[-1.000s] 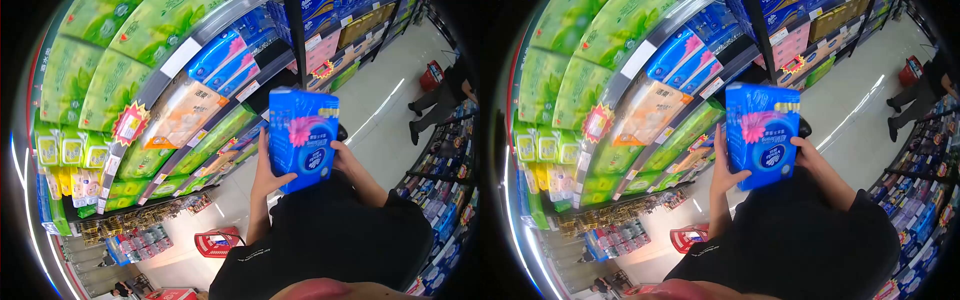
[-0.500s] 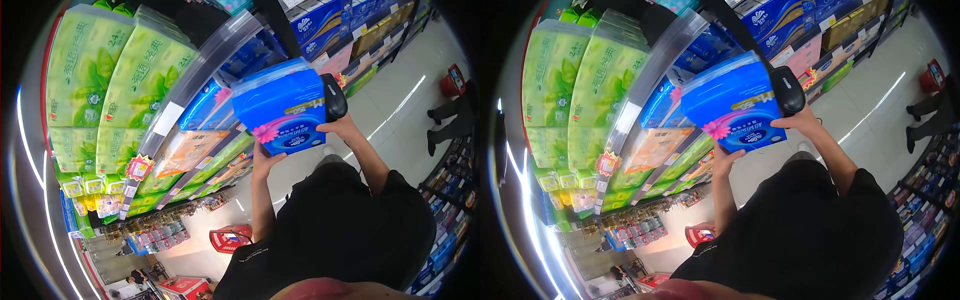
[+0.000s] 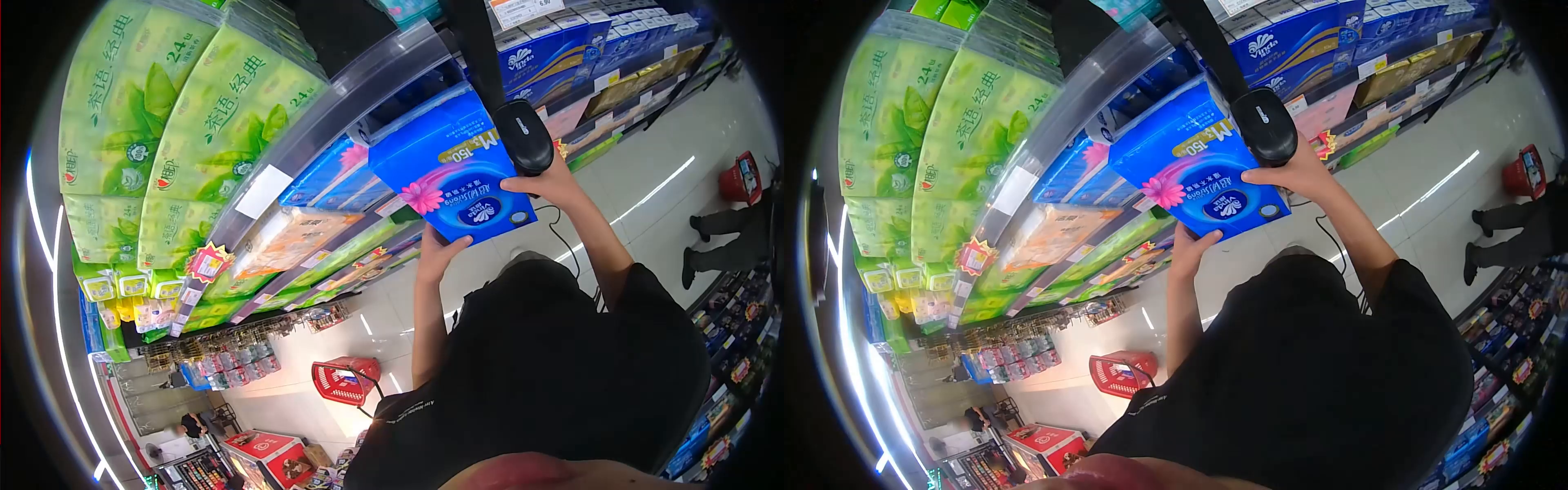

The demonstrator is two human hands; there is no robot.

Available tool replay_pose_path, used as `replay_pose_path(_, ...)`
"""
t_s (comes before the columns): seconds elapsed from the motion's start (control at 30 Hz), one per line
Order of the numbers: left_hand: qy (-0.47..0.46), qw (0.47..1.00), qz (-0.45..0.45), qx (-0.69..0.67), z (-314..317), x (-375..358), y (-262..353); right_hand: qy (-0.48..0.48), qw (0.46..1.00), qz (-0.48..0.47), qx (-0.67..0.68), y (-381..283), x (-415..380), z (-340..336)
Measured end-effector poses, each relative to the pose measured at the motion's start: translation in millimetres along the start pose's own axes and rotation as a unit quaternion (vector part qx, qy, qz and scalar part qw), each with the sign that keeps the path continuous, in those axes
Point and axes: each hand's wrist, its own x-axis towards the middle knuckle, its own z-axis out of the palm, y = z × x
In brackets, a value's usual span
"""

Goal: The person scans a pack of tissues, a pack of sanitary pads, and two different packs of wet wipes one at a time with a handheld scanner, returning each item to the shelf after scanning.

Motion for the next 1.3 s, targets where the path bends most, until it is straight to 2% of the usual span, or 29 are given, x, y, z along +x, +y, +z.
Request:
replay_pose_path(0.2,0.032,0.999,-0.007,-0.006,-4,-21,-7,0.0,0.997,0.047,0.058,-4,-1,10)
replay_pose_path(0.33,0.033,0.998,-0.048,0.014,-1,-30,-4,0.016,0.996,0.082,0.03,2,1,12)
replay_pose_path(0.43,0.024,0.999,-0.024,0.026,-1,-48,-5,0.037,0.994,0.085,0.062,1,0,16)
replay_pose_path(0.5,0.005,0.991,0.015,-0.134,2,-59,-6,0.078,0.989,0.107,0.064,-3,0,18)
replay_pose_path(0.53,0.009,0.994,0.043,-0.102,7,-61,-2,0.077,0.989,0.107,0.066,-3,-1,17)
replay_pose_path(0.63,0.061,0.987,0.04,-0.142,22,-67,12,0.041,0.991,0.116,0.044,-1,-9,5)
replay_pose_path(0.7,0.096,0.985,0.048,-0.137,23,-67,12,-0.023,0.986,0.143,0.082,0,-17,-6)
replay_pose_path(0.77,0.117,0.98,0.1,-0.129,11,-61,-1,-0.038,0.986,0.138,0.085,-2,-24,-14)
replay_pose_path(0.8,0.142,0.981,0.106,0.077,2,-64,-2,-0.074,0.984,0.145,0.076,-6,-26,-18)
replay_pose_path(0.83,0.145,0.981,0.107,0.076,-1,-67,3,-0.11,0.98,0.152,0.066,-9,-29,-22)
replay_pose_path(0.9,0.124,0.989,0.075,0.003,-1,-74,19,-0.123,0.98,0.131,0.085,-9,-31,-26)
replay_pose_path(0.97,0.129,0.988,0.088,0.017,18,-77,50,-0.129,0.967,0.143,0.166,-5,-35,-26)
replay_pose_path(1.03,0.077,0.986,0.144,-0.034,42,-75,82,-0.119,0.962,0.164,0.18,4,-36,-24)
replay_pose_path(1.1,0.069,0.979,0.189,-0.024,53,-69,88,-0.1,0.927,0.135,0.336,2,-33,-14)
replay_pose_path(1.13,0.027,0.973,0.229,-0.007,53,-60,88,-0.153,0.917,0.106,0.352,8,-29,-14)
replay_pose_path(1.17,-0.016,0.963,0.268,0.011,53,-48,89,-0.157,0.917,0.107,0.352,7,-26,-11)
replay_pose_path(1.3,-0.027,0.948,0.318,-0.001,70,-21,108,-0.12,0.951,0.072,0.277,-7,-16,11)
